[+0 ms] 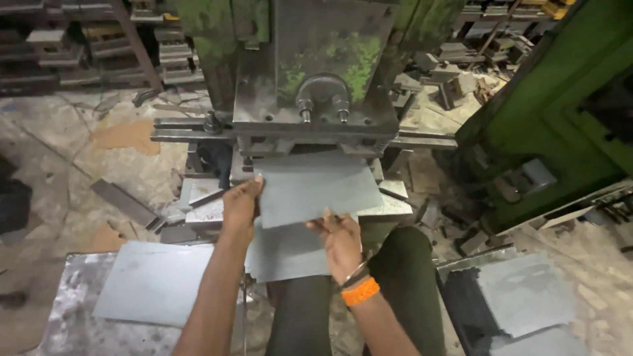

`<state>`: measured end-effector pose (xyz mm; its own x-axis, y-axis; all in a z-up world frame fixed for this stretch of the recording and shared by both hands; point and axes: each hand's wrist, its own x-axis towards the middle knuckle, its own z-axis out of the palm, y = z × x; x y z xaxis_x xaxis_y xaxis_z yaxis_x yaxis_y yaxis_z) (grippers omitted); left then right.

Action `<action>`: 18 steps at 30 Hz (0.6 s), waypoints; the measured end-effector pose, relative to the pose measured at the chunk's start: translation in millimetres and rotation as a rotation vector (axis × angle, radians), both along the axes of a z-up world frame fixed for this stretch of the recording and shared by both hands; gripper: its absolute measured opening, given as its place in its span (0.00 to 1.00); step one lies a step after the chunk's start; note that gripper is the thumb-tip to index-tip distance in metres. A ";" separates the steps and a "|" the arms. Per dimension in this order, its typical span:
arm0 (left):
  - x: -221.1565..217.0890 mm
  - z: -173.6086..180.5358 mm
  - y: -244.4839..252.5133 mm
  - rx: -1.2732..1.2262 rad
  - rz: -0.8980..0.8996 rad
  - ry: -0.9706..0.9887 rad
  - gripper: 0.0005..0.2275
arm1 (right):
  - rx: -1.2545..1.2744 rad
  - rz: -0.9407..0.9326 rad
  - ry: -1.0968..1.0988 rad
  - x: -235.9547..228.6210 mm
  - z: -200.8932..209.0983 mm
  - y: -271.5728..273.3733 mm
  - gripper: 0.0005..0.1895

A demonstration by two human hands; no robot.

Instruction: The recorder is placing metal sheets into an industrial stamping machine and processing them sequentially.

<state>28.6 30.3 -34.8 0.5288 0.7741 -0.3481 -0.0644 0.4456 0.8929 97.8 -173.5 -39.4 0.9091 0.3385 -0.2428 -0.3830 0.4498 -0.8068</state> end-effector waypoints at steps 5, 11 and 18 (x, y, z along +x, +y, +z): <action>-11.0 33.7 -8.8 -0.178 -0.004 -0.106 0.23 | -0.087 0.007 0.019 8.8 27.8 41.0 0.09; -40.0 -0.6 -31.4 -0.182 -0.056 -0.101 0.22 | -0.312 -0.087 0.040 88.2 1.0 134.0 0.09; -36.7 7.7 -48.8 -0.211 -0.079 -0.040 0.16 | -0.657 -0.212 0.116 114.0 -16.3 162.8 0.16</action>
